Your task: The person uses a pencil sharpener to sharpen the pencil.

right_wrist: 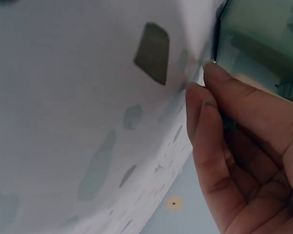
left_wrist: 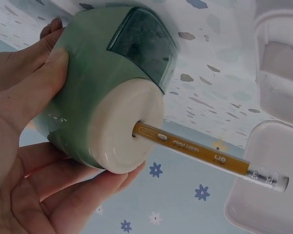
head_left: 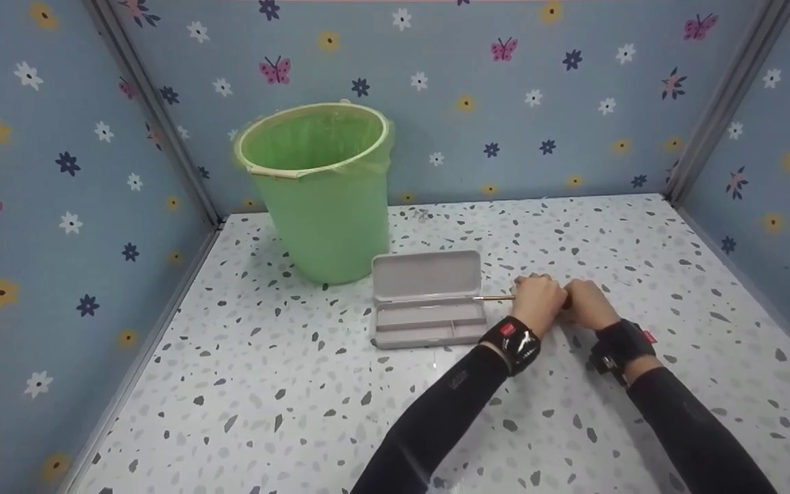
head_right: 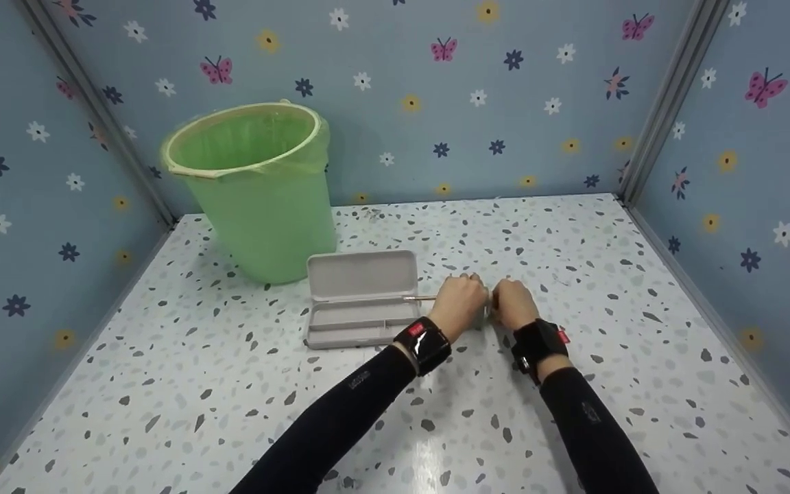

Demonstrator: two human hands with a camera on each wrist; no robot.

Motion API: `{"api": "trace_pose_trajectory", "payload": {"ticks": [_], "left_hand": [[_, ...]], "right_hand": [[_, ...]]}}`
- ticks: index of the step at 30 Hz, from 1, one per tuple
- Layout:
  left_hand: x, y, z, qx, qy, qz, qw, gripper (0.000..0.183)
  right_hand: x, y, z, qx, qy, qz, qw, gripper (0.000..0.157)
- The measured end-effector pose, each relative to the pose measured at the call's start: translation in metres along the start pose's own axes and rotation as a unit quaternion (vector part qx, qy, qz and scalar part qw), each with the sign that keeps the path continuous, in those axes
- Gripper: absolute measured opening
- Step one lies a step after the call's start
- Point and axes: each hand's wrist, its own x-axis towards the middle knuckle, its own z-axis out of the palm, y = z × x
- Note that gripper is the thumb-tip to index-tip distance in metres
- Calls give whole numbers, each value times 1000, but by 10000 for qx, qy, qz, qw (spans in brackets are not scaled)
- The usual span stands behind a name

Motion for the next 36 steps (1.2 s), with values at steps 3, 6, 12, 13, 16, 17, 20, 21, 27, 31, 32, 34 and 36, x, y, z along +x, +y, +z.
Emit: {"api": "trace_pose_trajectory", "payload": {"ticks": [3, 6, 12, 13, 16, 17, 20, 21, 27, 31, 32, 34, 36], "left_hand": [[0, 0, 0, -76, -43, -50, 9999, 22], [1, -1, 0, -181, -56, -73, 9998, 24], [0, -3, 2, -27, -37, -5, 10000, 24], [-1, -3, 2, 12, -41, 15, 10000, 26], [-1, -2, 3, 7, -39, -1, 10000, 28], [-1, -2, 3, -7, -37, -27, 10000, 28], [-1, -1, 3, -35, 18, -92, 9999, 30], [-1, -1, 3, -17, 27, -94, 10000, 30], [-1, 2, 2, 80, 56, -51, 9999, 31], [-1, 4, 1, 44, 69, -128, 9999, 30], [-1, 4, 0, 43, 75, -152, 9998, 30], [-1, 5, 0, 6, 129, -207, 9997, 30], [-1, 5, -2, -10, 171, -247, 9995, 30]], "right_hand": [[-2, 0, 0, 69, 37, -108, 9999, 9], [-6, -1, -2, 191, -30, -87, 9998, 7], [-18, -6, -8, 335, -129, -108, 9993, 6], [-20, -7, -9, 369, -144, -119, 9991, 6], [-23, -10, -14, 440, -189, -70, 9988, 6], [-24, -11, -15, 473, -208, -61, 9986, 6], [-25, -13, -20, 511, -205, -91, 9984, 6], [-25, -14, -21, 512, -185, -118, 9984, 7], [-27, -15, -23, 438, -87, -167, 9989, 8], [-28, -16, -23, 461, -130, 38, 9988, 7], [-28, -16, -23, 465, -128, 84, 9988, 7], [-29, -17, -23, 449, -68, 75, 9989, 7], [-30, -17, -24, 402, 18, 11, 9992, 7]]}}
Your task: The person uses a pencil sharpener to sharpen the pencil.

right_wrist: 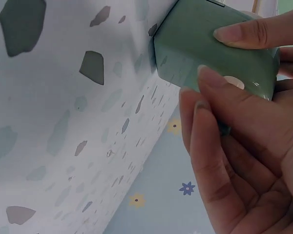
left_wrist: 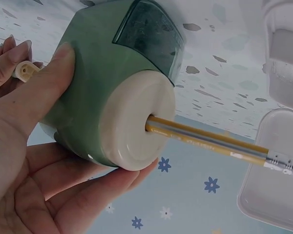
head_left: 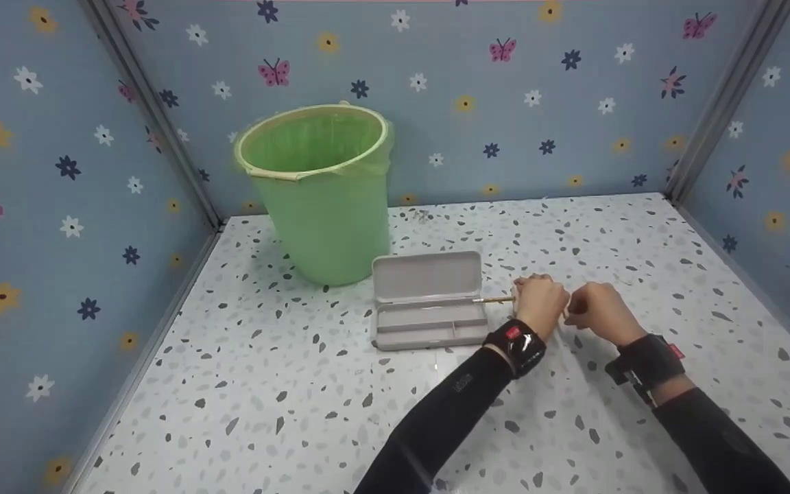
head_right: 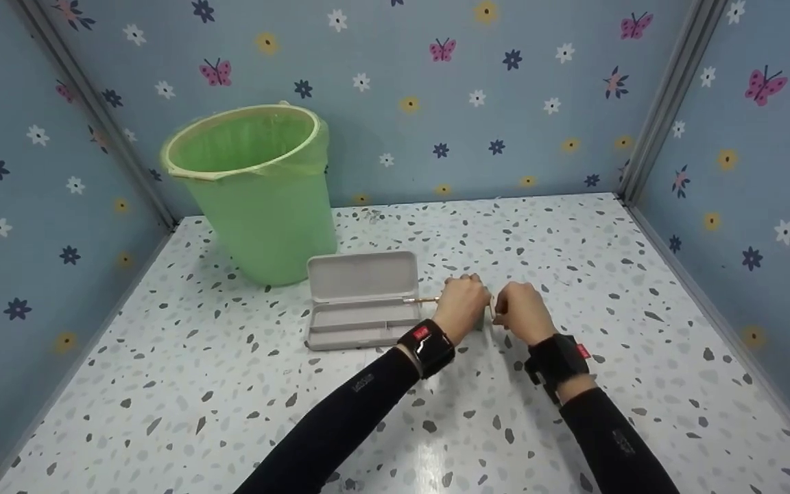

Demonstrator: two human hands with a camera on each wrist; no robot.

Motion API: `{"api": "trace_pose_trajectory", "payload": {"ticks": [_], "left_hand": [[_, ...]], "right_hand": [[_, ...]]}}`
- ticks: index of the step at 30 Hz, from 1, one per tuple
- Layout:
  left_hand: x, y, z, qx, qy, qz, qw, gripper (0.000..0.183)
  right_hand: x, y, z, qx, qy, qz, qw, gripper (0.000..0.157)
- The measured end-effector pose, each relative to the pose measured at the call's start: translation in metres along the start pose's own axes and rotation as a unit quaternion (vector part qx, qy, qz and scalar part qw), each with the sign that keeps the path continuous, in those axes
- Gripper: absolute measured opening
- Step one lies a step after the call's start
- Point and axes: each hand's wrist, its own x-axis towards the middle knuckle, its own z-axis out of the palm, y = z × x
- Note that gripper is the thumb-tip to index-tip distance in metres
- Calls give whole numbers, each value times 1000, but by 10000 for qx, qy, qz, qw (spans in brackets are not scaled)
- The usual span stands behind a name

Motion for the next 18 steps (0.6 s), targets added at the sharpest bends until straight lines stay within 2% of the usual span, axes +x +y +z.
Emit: {"api": "trace_pose_trajectory", "payload": {"ticks": [10, 14, 18], "left_hand": [[1, 2, -1, -59, -37, -64, 10000, 30], [2, 1, 1, -60, -150, 0, 9999, 30], [3, 1, 3, -45, -82, 103, 9999, 31]], "right_hand": [[1, -10, -13, -240, 454, -337, 9981, 7], [4, -11, -16, -246, 514, -347, 9978, 10], [9, -11, -18, -259, 613, -317, 9973, 8]]}}
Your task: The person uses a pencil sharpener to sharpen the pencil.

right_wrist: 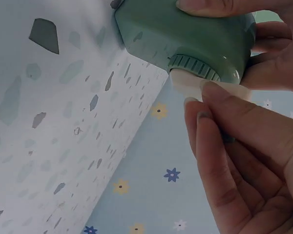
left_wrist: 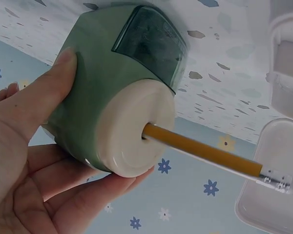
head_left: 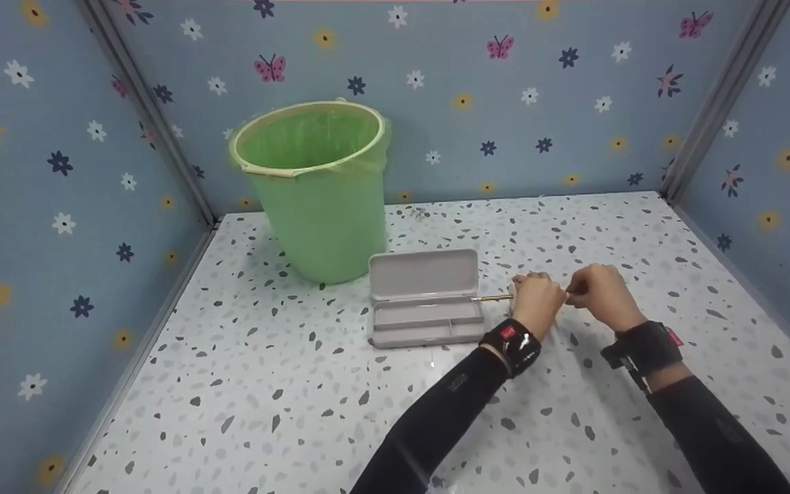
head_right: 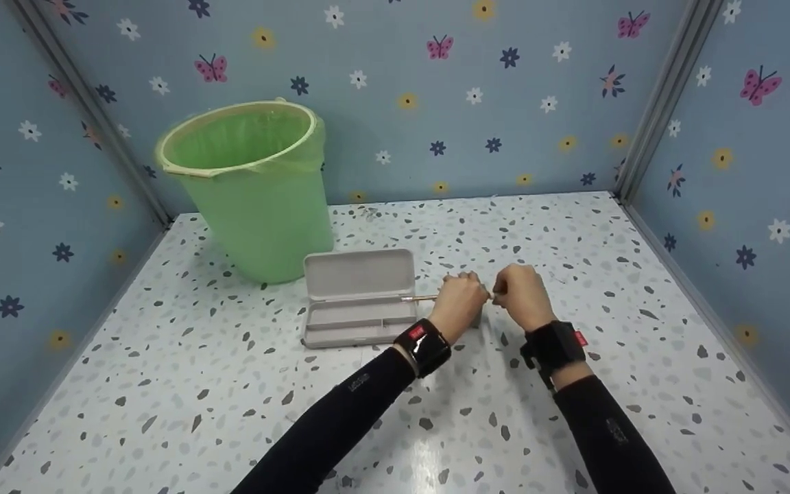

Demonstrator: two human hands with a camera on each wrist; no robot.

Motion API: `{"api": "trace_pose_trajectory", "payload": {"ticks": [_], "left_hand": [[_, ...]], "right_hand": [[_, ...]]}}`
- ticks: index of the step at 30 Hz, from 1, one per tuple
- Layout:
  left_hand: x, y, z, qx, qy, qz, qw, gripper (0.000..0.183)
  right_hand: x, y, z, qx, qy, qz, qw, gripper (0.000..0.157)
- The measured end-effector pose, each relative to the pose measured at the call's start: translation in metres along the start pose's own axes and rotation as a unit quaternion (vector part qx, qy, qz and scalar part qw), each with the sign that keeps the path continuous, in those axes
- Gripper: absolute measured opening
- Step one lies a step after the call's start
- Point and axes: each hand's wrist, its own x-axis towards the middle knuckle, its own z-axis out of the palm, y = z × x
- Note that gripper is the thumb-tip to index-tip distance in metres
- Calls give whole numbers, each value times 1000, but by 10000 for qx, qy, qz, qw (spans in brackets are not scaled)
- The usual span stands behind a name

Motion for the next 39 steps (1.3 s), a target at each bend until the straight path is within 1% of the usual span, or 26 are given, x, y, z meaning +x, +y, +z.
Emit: {"api": "trace_pose_trajectory", "payload": {"ticks": [7, 11, 15, 18, 20, 23, 26, 29, 32, 35, 39], "left_hand": [[0, -5, 3, -38, 317, -12, 9995, 31], [-1, -7, 5, 172, 456, 42, 9988, 32], [-3, -6, 6, 335, 459, 87, 9983, 35], [-3, -6, 6, 346, 446, 117, 9983, 35], [-3, -6, 7, 356, 458, 135, 9982, 33], [-3, -6, 7, 265, 504, 119, 9983, 29], [-3, -6, 6, 139, 518, 99, 9985, 29], [-4, -6, 6, 22, 476, 95, 9988, 29], [-4, -6, 5, 7, 392, 122, 9992, 28], [-4, -6, 4, 37, 341, 145, 9993, 28], [-4, -5, 4, 51, 281, 158, 9995, 29]], "right_hand": [[14, -4, -2, -83, 252, -13, 9996, 5], [23, -4, 0, -201, 348, 20, 9992, 3], [33, -1, 7, -359, 500, 9, 9981, 3], [39, 2, 13, -354, 601, 87, 9975, 1], [43, 4, 17, -362, 611, 163, 9973, 2], [48, 9, 24, -422, 581, 237, 9971, 5], [52, 15, 33, -538, 539, 188, 9969, 7], [52, 22, 41, -597, 392, 130, 9974, 12], [49, 26, 46, -598, 77, 194, 9980, 15], [45, 27, 48, -645, -291, 283, 9971, 16], [39, 25, 45, -781, -686, 321, 9941, 13]]}}
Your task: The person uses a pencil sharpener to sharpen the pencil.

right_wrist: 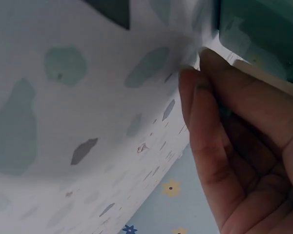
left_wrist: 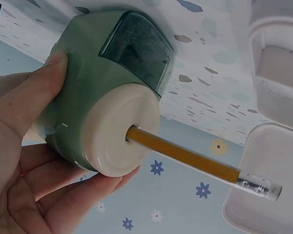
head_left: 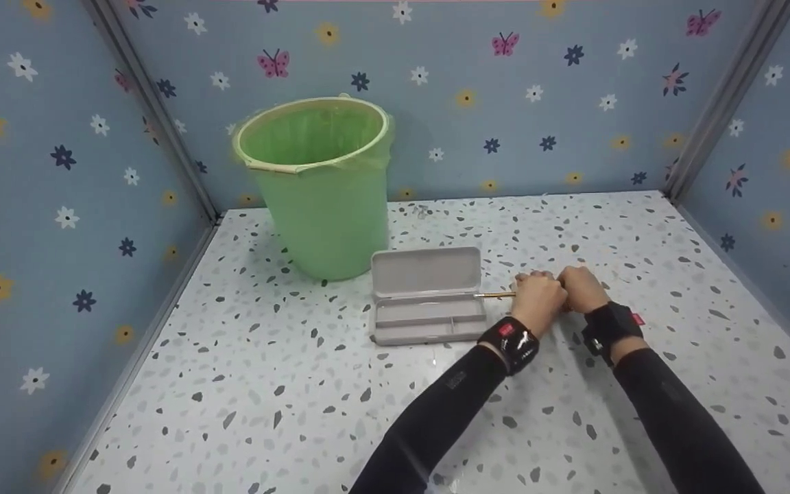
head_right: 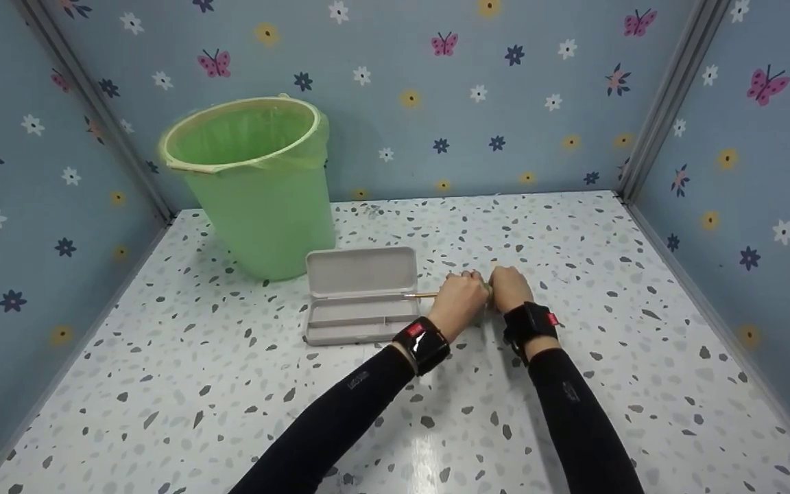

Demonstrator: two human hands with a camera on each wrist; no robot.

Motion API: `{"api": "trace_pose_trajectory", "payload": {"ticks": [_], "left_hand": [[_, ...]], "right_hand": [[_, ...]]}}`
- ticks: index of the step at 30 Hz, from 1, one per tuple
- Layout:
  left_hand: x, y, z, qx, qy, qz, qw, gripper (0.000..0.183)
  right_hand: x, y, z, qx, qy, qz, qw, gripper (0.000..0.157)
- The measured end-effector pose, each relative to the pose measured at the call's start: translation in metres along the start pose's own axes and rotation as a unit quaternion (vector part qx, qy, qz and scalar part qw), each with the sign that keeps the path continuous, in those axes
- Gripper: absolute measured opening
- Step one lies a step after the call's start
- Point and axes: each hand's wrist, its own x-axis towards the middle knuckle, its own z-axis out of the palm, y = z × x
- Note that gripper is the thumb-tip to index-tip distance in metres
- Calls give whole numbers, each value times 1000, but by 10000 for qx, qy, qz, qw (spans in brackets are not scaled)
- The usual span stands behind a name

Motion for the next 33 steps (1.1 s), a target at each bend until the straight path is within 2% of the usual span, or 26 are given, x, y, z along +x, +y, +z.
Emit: {"api": "trace_pose_trajectory", "payload": {"ticks": [6, 14, 26, 33], "left_hand": [[1, 0, -1, -82, -51, 52, 9999, 32], [3, -3, -4, -85, -275, 185, 9994, 25], [3, 1, -7, 195, -420, 45, 9989, 31], [2, 3, -7, 113, -308, -95, 9994, 32]], "right_hand": [[-9, 1, -4, 167, -415, 40, 9990, 9], [-23, -2, -14, 869, -1045, 402, 9899, 8], [-38, -7, -26, 1099, -1065, 257, 9879, 12], [-44, -12, -31, 1016, -700, 31, 9924, 11]]}}
